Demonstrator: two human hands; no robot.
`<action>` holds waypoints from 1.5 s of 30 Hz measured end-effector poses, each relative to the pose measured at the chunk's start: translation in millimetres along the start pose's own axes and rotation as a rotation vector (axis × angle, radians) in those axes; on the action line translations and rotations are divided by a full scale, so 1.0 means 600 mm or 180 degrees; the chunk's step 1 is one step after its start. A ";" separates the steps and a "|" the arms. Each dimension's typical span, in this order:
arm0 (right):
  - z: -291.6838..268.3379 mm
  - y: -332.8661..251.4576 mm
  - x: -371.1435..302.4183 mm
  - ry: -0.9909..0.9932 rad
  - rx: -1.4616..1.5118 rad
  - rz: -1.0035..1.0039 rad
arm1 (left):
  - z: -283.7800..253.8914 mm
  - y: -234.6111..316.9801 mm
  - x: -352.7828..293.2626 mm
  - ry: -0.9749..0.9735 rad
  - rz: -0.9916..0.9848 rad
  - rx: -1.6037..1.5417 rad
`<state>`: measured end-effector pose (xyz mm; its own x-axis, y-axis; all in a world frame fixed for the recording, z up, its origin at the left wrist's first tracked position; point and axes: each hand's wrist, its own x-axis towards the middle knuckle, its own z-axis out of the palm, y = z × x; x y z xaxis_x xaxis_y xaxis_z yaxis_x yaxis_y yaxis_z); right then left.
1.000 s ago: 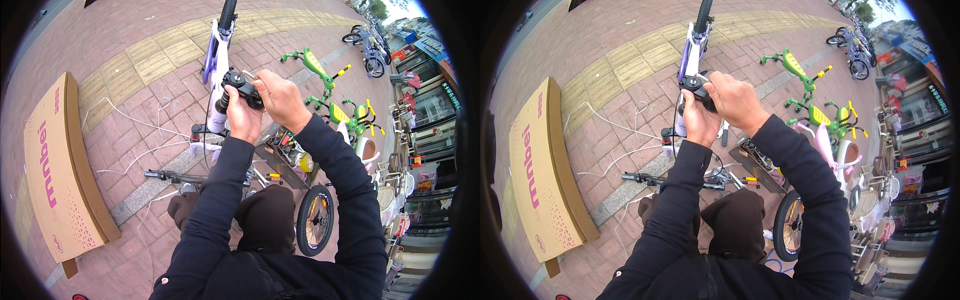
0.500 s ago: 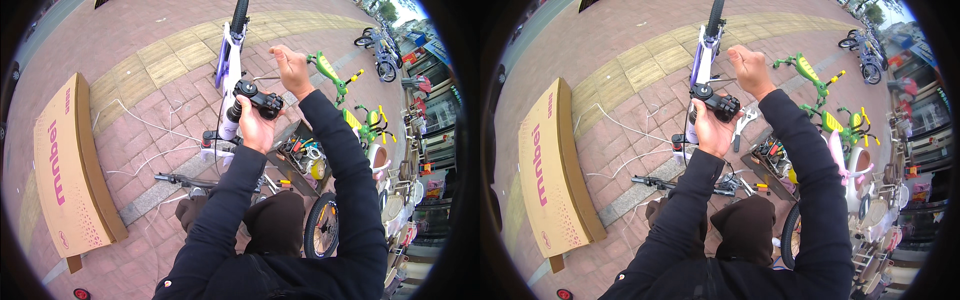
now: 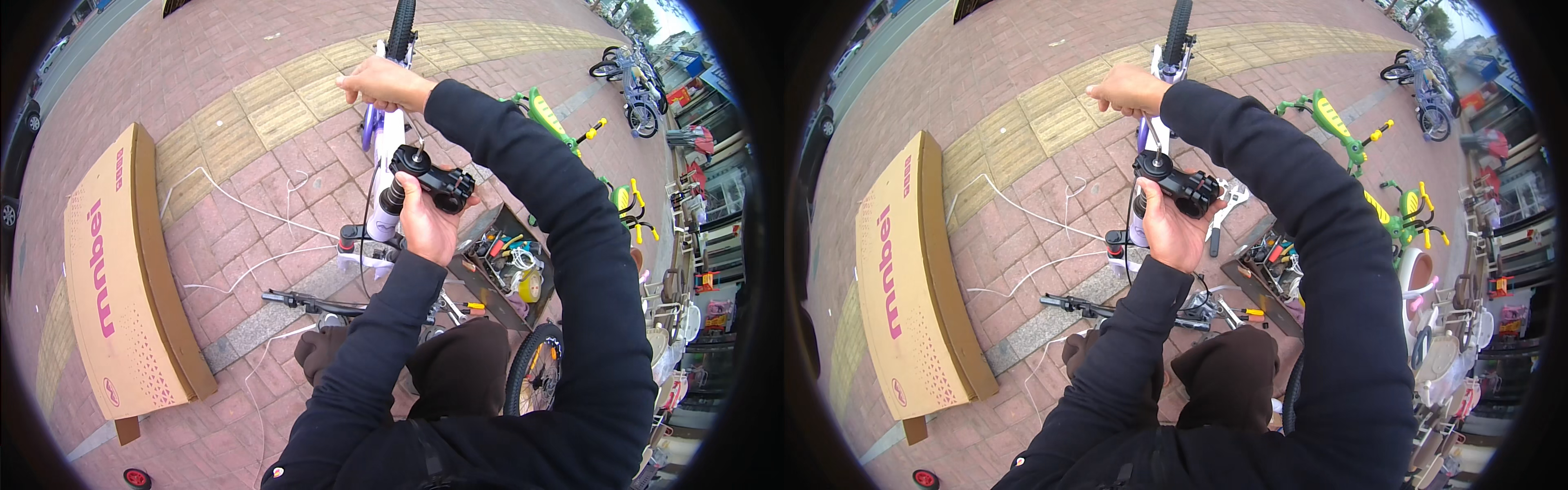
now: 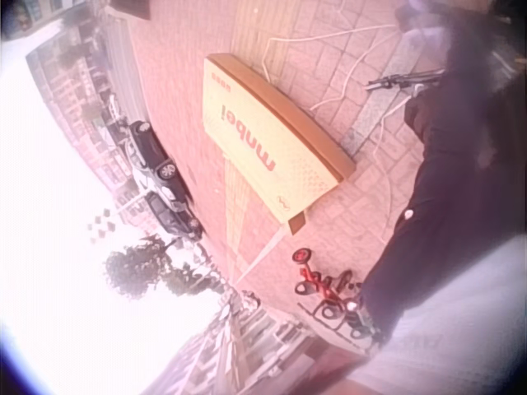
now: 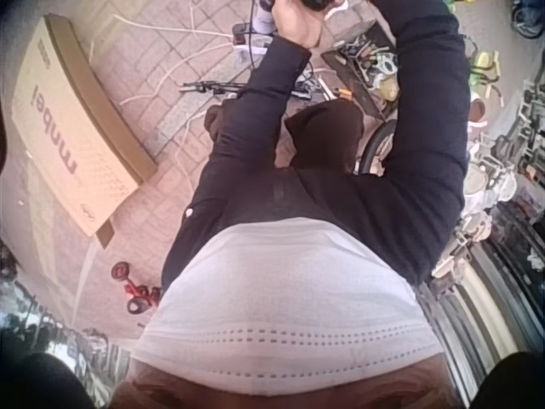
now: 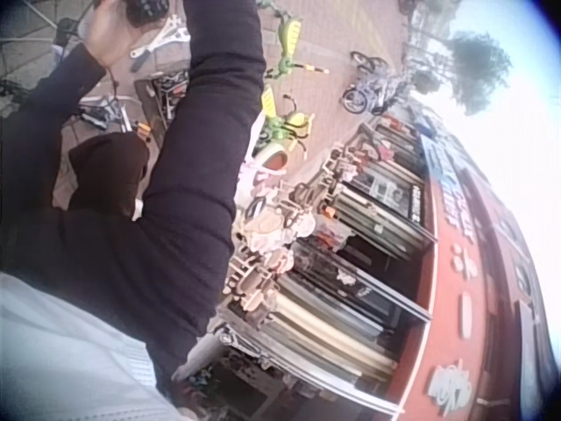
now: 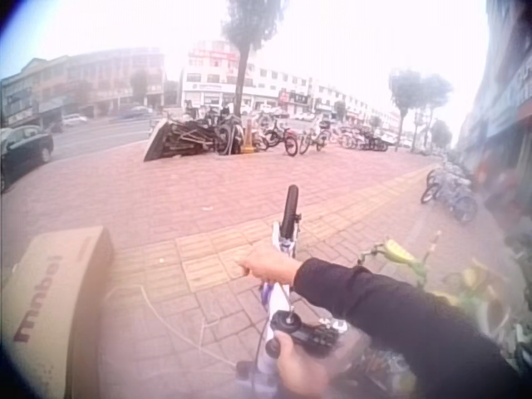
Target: The person removes protective plastic from a bicycle handlebar using scissors, then installs the handlebar onto the stem and tightens the bolts with an Allen key. The person also retrieves tools from a nearby toolbox during the process.
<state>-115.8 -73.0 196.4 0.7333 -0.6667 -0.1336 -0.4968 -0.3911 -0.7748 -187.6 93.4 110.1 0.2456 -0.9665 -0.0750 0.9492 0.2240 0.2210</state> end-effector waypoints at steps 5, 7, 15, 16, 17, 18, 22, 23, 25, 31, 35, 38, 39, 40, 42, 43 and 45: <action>0.050 -0.086 -0.017 -0.1420 -0.0561 -0.0564 | 0.006 0.002 0.001 -0.0240 -0.0154 -0.0035; 0.081 -0.107 -0.036 -0.1940 -0.0858 -0.0998 | 0.010 0.003 0.000 -0.0272 -0.0265 0.0152; 0.018 -0.076 -0.135 -0.1848 -0.0584 -0.1586 | 0.015 -0.002 0.011 -0.0051 -0.0207 -0.0228; 0.020 -0.073 -0.142 -0.1987 -0.0576 -0.1345 | 0.016 -0.004 0.012 -0.0132 -0.0164 -0.0262; 0.023 -0.075 -0.139 -0.2133 -0.1234 -0.1384 | 0.016 -0.005 0.013 -0.0138 -0.0142 -0.0272; 0.029 -0.078 -0.136 -0.2233 -0.1828 -0.1277 | 0.017 -0.004 0.013 -0.0074 -0.0172 -0.0237; 0.029 -0.088 -0.130 -0.1413 -0.1207 -0.1582 | -0.001 0.038 0.007 -0.0119 -0.0712 0.1226; 0.022 -0.088 -0.130 -0.1249 -0.0890 -0.1853 | -0.010 0.056 0.008 0.0198 -0.0933 0.2001; 0.012 -0.082 -0.138 -0.0902 -0.0968 -0.1932 | -0.039 0.095 0.010 0.0223 -0.0672 0.3322; -0.005 -0.071 -0.150 0.0439 -0.1265 -0.2795 | -0.166 0.155 0.053 0.0593 0.0487 0.4023; -0.084 -0.013 -0.196 0.0934 -0.0945 -0.0767 | -0.252 0.148 0.057 -0.0317 0.0425 0.6011; -0.045 0.061 -0.248 0.0528 -0.1126 -0.0352 | -0.293 0.136 0.048 -0.0612 0.0366 0.6851; -0.032 0.078 -0.260 0.0525 -0.0638 -0.0671 | -0.300 0.131 0.046 -0.0560 0.0274 0.6917; -0.013 0.093 -0.277 0.0536 -0.0277 -0.0743 | -0.306 0.127 0.043 -0.0492 0.0160 0.7004; 0.012 0.105 -0.291 0.0611 0.0310 -0.0419 | -0.312 0.117 0.042 -0.0464 0.0739 0.7017; 0.021 0.104 -0.292 0.0748 0.0567 -0.0184 | -0.313 0.112 0.042 -0.0411 0.0806 0.7088; 0.032 0.096 -0.293 0.1072 0.0724 -0.0259 | -0.314 0.108 0.041 -0.0243 0.0972 0.7214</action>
<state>-264.3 33.8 163.7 0.5541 -0.8246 0.1141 -0.3005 -0.3260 -0.8964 -83.0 107.6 -60.7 0.2334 -0.9565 0.1749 -0.8058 -0.0895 0.5854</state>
